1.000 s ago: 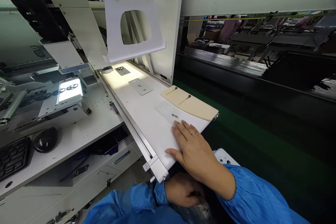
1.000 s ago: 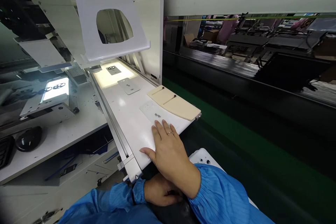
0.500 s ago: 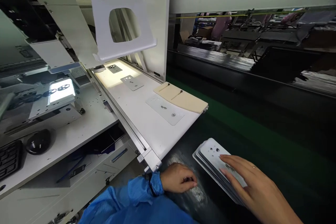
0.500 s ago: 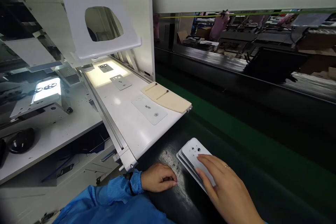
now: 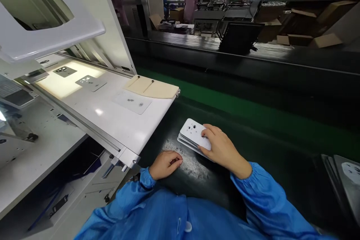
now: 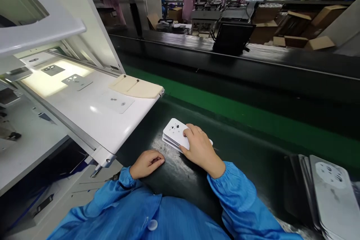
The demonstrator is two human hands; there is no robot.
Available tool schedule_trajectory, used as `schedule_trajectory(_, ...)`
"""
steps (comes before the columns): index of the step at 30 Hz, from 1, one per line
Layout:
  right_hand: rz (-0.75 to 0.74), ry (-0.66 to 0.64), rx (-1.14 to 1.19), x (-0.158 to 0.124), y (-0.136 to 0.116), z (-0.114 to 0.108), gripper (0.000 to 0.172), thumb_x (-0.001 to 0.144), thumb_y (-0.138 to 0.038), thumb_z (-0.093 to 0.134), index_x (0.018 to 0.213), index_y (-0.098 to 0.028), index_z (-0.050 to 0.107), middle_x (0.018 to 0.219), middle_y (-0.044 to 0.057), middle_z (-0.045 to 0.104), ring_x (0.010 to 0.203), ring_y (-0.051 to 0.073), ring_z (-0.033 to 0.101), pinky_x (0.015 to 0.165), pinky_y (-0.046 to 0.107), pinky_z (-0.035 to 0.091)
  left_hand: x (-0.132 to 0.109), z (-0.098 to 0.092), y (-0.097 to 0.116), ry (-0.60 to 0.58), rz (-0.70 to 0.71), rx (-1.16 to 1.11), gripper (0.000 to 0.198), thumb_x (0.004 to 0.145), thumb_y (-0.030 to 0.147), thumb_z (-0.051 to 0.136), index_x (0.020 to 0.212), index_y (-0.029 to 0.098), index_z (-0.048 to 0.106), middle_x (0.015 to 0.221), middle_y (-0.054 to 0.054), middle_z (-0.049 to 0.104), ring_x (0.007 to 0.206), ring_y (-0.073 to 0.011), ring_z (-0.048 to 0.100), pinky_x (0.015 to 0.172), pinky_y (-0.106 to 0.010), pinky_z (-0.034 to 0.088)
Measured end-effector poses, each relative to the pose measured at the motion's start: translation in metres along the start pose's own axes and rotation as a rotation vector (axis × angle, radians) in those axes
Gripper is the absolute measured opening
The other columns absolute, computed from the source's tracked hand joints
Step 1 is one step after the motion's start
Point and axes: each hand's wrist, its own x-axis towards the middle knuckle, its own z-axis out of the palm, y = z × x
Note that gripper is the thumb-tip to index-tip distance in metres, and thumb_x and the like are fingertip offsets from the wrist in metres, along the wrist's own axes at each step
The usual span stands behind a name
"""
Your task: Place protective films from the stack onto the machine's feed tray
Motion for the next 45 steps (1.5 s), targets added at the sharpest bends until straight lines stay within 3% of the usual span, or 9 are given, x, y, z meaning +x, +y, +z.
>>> schedule_trajectory(5,0.021,-0.001,0.026,-0.004,0.003,-0.002,0.036,0.076,-0.033,0.067,0.107,-0.018,0.057,0.133,0.018,0.055,0.118,0.035,0.054,0.092,0.049,0.048,0.000,0.001,0.001,0.027,0.011,0.008,0.023,0.096,0.030,0.051,0.089,0.017,0.070,0.074,-0.004,0.068,0.067,-0.0151,0.063,0.065,-0.024,0.047)
schedule_trajectory(9,0.038,0.006,0.048,-0.005,0.005,-0.001,0.032,0.076,-0.032,0.068,0.103,-0.018,0.058,0.122,0.016,0.060,0.110,0.032,0.057,0.088,0.046,0.051,0.000,0.002,0.000,0.028,0.011,0.005,0.024,0.096,0.031,0.051,0.089,0.017,0.070,0.074,-0.004,0.068,0.067,-0.0148,0.062,0.066,-0.024,0.047)
schedule_trajectory(27,0.043,0.037,-0.022,-0.005,0.006,0.001,0.032,0.075,-0.031,0.070,0.103,-0.017,0.062,0.126,0.017,0.064,0.111,0.032,0.062,0.092,0.047,0.053,0.000,0.003,-0.001,0.053,0.027,-0.025,0.022,0.095,0.029,0.053,0.088,0.016,0.070,0.073,-0.004,0.069,0.066,-0.0145,0.063,0.066,-0.023,0.048)
schedule_trajectory(35,-0.068,0.133,-0.181,-0.013,0.008,0.007,0.036,0.081,-0.031,0.067,0.111,-0.012,0.066,0.140,0.021,0.056,0.125,0.039,0.056,0.094,0.050,0.055,0.001,0.003,0.000,0.051,0.035,-0.017,0.019,0.093,0.027,0.056,0.088,0.016,0.070,0.075,-0.004,0.071,0.068,-0.0139,0.065,0.067,-0.021,0.048)
schedule_trajectory(39,-0.163,0.200,-0.265,-0.019,0.008,0.016,0.037,0.089,-0.028,0.055,0.118,-0.009,0.068,0.129,0.018,0.066,0.118,0.034,0.062,0.091,0.046,0.058,0.003,0.003,-0.002,0.031,0.028,0.028,0.017,0.093,0.027,0.058,0.089,0.016,0.070,0.075,-0.004,0.071,0.069,-0.0138,0.065,0.067,-0.021,0.048)
schedule_trajectory(45,-0.265,0.298,-0.366,-0.020,0.007,0.022,0.043,0.096,-0.024,0.037,0.113,-0.003,0.070,0.120,0.019,0.070,0.108,0.031,0.068,0.083,0.040,0.062,0.004,0.004,-0.004,-0.006,0.016,0.058,0.015,0.094,0.026,0.060,0.093,0.016,0.071,0.078,-0.004,0.072,0.071,-0.0134,0.066,0.068,-0.020,0.048)
